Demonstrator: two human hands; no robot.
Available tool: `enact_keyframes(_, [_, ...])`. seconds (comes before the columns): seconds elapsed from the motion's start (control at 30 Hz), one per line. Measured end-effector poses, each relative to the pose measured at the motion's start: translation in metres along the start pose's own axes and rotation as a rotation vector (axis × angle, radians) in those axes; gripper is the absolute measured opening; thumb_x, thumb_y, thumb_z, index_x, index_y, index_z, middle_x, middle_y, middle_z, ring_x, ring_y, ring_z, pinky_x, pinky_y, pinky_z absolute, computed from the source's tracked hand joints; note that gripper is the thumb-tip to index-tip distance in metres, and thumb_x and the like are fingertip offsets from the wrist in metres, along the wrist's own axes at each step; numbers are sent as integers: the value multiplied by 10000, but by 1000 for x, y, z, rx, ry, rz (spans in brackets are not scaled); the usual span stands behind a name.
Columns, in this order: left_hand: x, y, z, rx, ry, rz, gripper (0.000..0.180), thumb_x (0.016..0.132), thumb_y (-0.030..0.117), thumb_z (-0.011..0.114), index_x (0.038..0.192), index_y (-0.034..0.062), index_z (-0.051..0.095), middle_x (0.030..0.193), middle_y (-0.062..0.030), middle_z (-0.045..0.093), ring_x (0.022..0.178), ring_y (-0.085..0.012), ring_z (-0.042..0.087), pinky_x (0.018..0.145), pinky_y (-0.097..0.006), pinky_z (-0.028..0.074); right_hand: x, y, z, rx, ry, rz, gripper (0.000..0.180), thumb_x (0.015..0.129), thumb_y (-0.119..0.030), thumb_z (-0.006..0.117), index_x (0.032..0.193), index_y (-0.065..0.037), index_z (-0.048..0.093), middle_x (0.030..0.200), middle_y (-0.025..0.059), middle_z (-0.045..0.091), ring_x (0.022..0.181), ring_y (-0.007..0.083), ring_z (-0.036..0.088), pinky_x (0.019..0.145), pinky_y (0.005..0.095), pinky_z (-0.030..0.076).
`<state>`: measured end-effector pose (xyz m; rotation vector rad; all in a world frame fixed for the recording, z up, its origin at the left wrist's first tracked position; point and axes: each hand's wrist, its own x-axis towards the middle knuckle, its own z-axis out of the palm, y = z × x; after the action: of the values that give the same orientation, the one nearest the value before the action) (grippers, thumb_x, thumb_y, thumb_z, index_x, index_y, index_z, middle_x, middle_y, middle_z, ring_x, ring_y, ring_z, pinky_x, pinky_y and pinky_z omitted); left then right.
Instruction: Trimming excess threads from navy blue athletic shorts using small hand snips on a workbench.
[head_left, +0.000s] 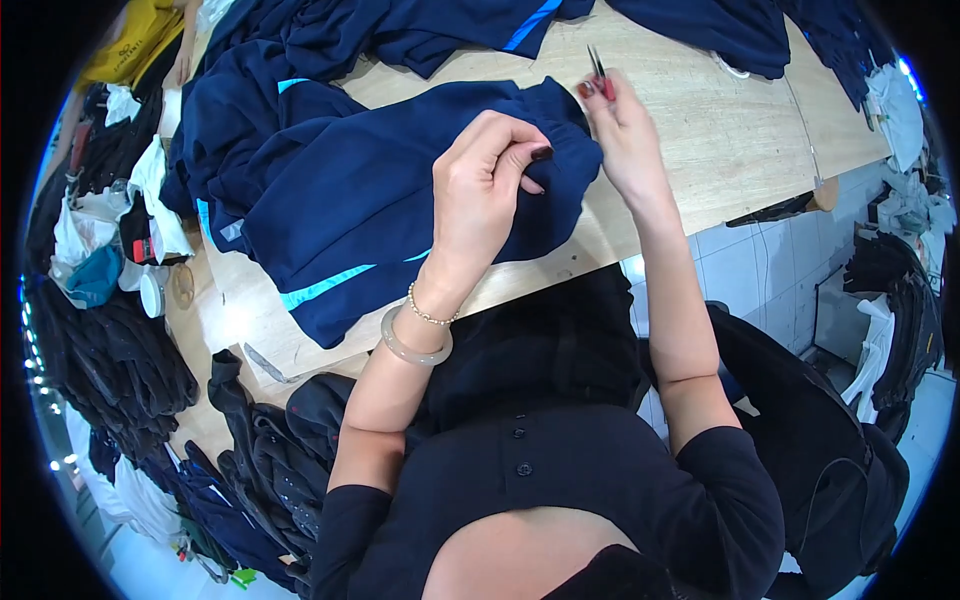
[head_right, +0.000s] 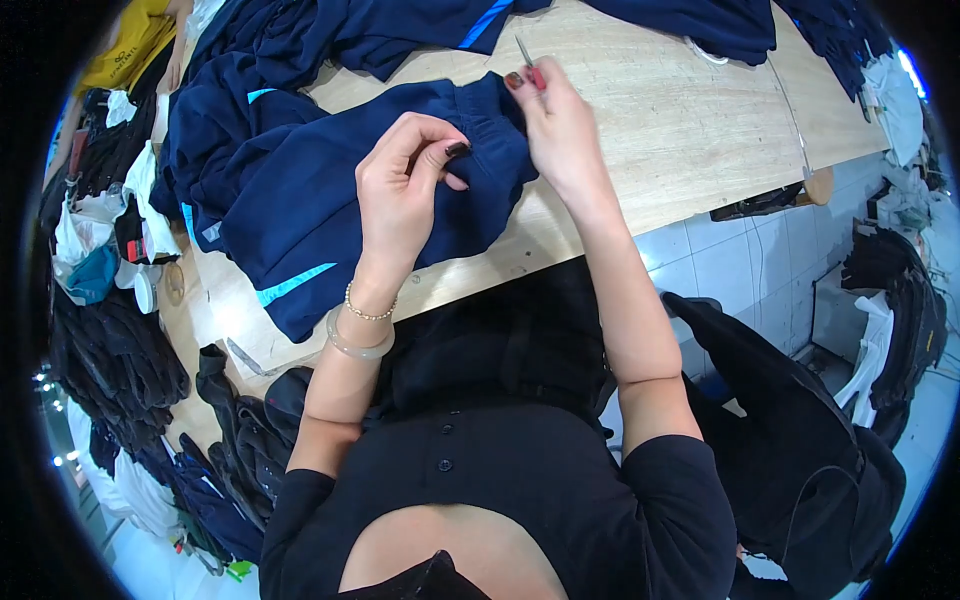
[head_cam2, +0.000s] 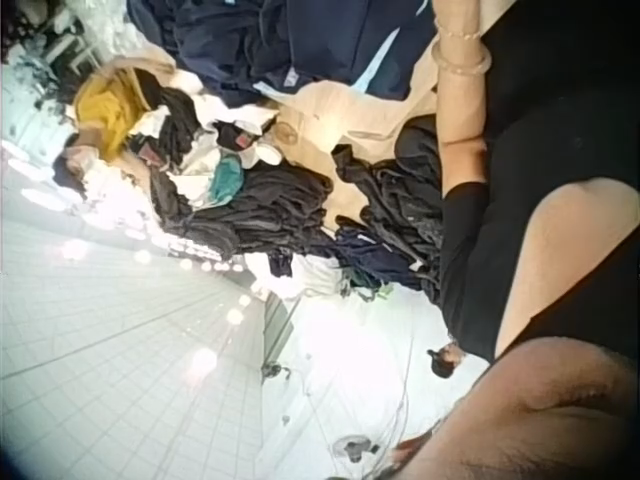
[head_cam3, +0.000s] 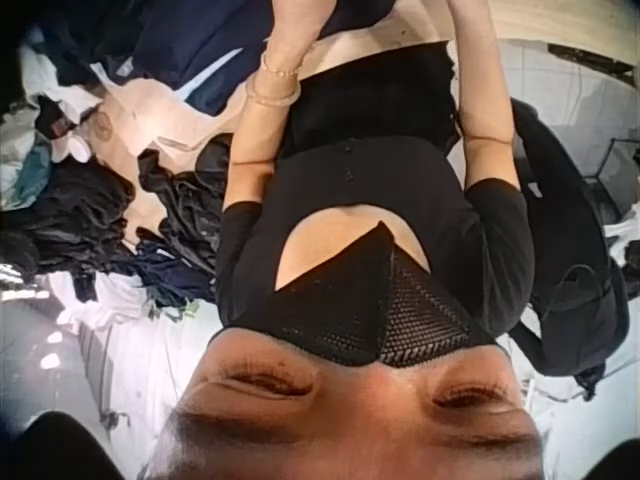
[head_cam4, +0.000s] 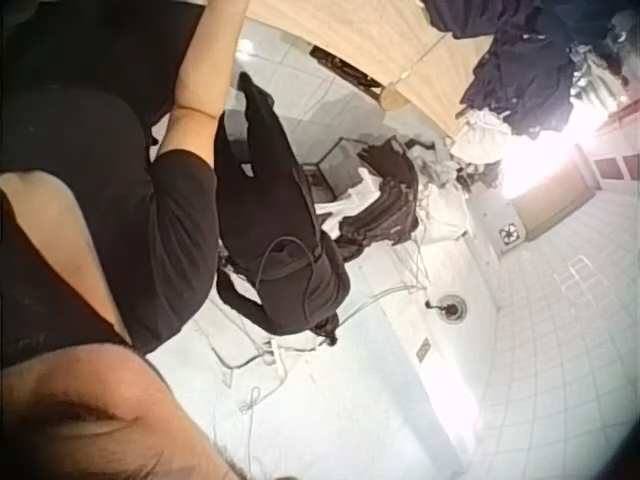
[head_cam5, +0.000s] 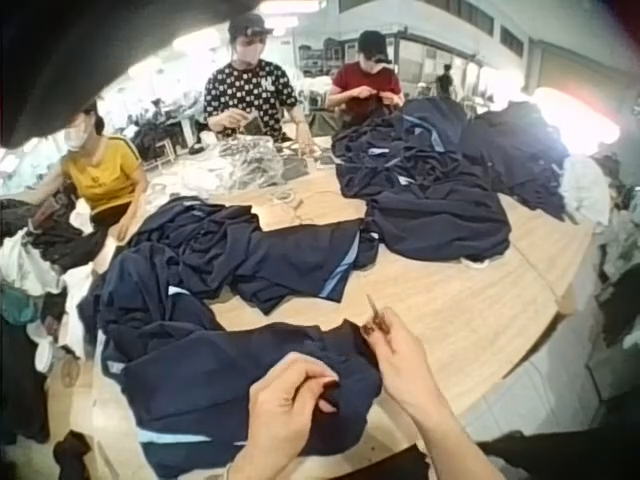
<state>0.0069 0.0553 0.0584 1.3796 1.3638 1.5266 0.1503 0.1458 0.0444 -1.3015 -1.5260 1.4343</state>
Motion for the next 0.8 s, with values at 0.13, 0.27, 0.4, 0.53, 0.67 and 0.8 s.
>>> enact_keyframes(0.13, [-1, 0, -2, 9, 4, -84, 70, 908, -61, 547, 880, -59, 611, 859, -74, 603, 666, -99, 606, 545, -204, 517, -22, -4, -23, -323, 177, -256, 250, 986, -290, 535, 965, -42, 531, 795, 43, 602, 701, 112, 552, 650, 274, 438])
enact_keyframes(0.27, [0, 0, -1, 67, -4, -18, 61, 913, -53, 537, 865, -49, 574, 833, -74, 551, 599, -118, 575, 495, -224, 494, -51, -25, -41, -265, 74, -328, 199, 912, -196, 649, 927, -27, 544, 770, 45, 639, 671, 59, 531, 592, 224, 395])
enact_keyframes(0.4, [-1, 1, 2, 101, 22, 15, 67, 920, -39, 540, 857, -45, 562, 866, -69, 514, 572, -125, 549, 474, -235, 476, -77, -34, -33, -248, 5, -219, 212, 794, -85, 763, 801, -21, 561, 668, 7, 618, 597, 29, 475, 540, 184, 343])
enact_keyframes(0.53, [-3, 4, 3, 103, 19, -1, 74, 930, -38, 530, 864, -47, 563, 923, -58, 492, 589, -96, 529, 481, -217, 467, -86, -38, -25, -316, -44, -186, 225, 788, -40, 770, 754, -30, 547, 649, -28, 583, 597, -2, 446, 526, 184, 299])
enact_keyframes(0.67, [-4, 7, 3, 102, 6, 12, 92, 936, -51, 512, 860, -47, 565, 924, -48, 477, 596, -71, 509, 492, -203, 458, -85, -49, -19, -405, -27, -235, 246, 767, -88, 780, 727, -20, 546, 560, 11, 530, 522, 46, 437, 482, 219, 340])
enact_keyframes(0.8, [-6, 7, 4, 121, 8, 10, 91, 934, -49, 518, 855, -47, 565, 923, -45, 476, 589, -73, 508, 491, -205, 453, -83, -52, -16, -486, -40, -264, 249, 764, -91, 778, 724, -26, 541, 556, 24, 519, 513, 64, 447, 481, 228, 350])
